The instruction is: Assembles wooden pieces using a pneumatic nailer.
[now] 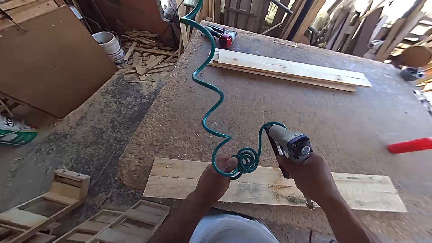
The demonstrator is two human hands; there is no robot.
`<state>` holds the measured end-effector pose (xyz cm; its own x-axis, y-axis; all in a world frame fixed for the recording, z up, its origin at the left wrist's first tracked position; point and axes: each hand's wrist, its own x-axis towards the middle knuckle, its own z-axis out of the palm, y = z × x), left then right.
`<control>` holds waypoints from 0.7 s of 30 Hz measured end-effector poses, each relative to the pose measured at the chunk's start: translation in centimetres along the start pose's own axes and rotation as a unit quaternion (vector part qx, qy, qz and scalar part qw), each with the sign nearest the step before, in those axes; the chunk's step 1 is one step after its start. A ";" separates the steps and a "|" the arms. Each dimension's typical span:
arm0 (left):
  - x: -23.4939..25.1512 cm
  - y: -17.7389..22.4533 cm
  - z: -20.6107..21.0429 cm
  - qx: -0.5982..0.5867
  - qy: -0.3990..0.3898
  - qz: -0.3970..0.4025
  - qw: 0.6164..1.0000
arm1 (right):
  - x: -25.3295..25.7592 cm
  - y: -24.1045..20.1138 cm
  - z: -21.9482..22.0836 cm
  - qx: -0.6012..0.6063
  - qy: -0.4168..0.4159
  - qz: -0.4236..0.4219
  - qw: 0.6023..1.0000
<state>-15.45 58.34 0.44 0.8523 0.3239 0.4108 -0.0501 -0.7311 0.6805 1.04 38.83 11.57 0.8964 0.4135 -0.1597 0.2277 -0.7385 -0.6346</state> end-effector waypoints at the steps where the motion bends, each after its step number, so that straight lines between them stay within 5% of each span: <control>1: -0.4 -0.2 -0.2 -0.002 -0.026 -0.007 1.000 | 0.2 -0.2 0.0 0.011 -0.001 0.000 1.000; 5: -2.2 -0.3 0.1 -0.017 -0.098 -0.040 0.994 | -0.1 -2.1 0.5 0.023 0.003 -0.006 1.000; 15: -7.5 -0.8 -0.6 -0.094 -0.093 -0.061 0.989 | 5.8 -0.5 -0.8 0.044 0.082 -0.002 0.996; 21: -11.9 -5.7 -5.8 -0.022 0.003 -0.249 0.968 | 10.0 4.0 -3.1 0.044 0.144 0.041 0.988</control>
<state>-28.33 62.15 -4.81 0.7729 0.6339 0.0279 0.3450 -0.4567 0.8200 12.12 38.40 9.74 0.9844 0.1758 0.0003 0.1268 -0.7090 -0.6938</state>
